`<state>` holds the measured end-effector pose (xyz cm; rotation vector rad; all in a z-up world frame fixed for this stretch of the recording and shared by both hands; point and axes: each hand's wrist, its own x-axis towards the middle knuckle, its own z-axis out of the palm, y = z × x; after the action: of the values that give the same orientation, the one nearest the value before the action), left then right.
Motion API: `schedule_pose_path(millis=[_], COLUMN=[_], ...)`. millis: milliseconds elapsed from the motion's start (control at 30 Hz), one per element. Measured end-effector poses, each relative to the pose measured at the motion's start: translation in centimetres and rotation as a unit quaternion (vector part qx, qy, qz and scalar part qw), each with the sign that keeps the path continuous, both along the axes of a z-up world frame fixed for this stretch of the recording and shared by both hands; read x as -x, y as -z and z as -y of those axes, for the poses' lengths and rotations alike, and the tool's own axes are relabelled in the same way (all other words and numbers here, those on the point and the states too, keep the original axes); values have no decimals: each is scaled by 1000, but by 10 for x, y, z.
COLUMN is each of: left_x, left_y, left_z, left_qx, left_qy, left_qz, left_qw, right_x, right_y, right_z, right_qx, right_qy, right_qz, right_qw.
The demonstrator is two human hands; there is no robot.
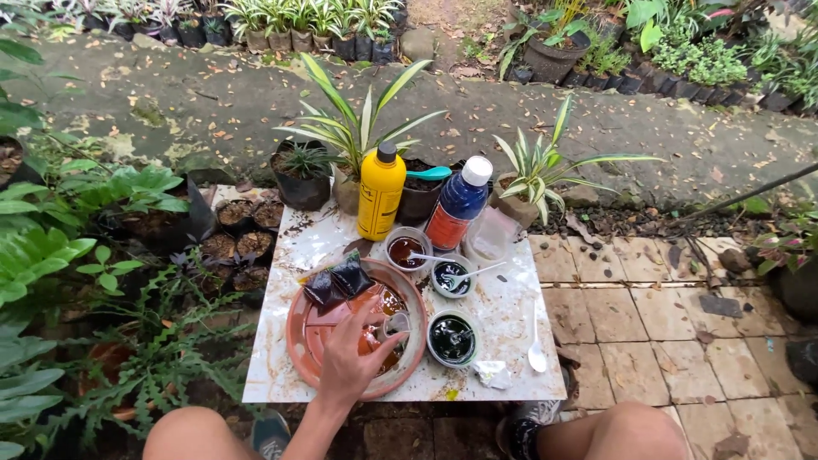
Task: A person is carefully mixing different colored liquids in a bowl using a small spoon, likely preparing a specific agricultural solution or dye.
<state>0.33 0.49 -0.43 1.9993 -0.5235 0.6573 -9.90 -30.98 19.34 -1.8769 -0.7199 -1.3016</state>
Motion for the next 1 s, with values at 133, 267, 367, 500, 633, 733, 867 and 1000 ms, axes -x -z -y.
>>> schedule_pose_path(millis=[133,267,367,500,633,733,867,1000], left_x=[-2,-1,3,2,1,2,1,0], left_y=[4,-2,-12,-12,-12,-9,-4,5], left_z=[0,-1,-2,-1,1,3,3,1], left_qx=[0,2,23,28,16,21,17,9], left_qy=[5,1,1,6,8,11,12,8], left_qz=[12,10,-12,-15,-2,-18,-22,-27], left_qw=[1000,1000,1000,999,1000,1000,1000,1000], right_x=[-21,-74,-95,-104,-106,-102,-100,-100], right_y=[16,50,67,60,79,99,116,117], right_z=[1,-3,3,-7,-16,-30,-45,-49], right_qx=[2,-179,-253,-372,-239,-212,-212,-215], right_qy=[40,107,196,241,187,190,182,169], right_qz=[20,-157,-387,-636,-704,-714,-719,-722], right_qw=[999,965,865,631,642,639,636,636])
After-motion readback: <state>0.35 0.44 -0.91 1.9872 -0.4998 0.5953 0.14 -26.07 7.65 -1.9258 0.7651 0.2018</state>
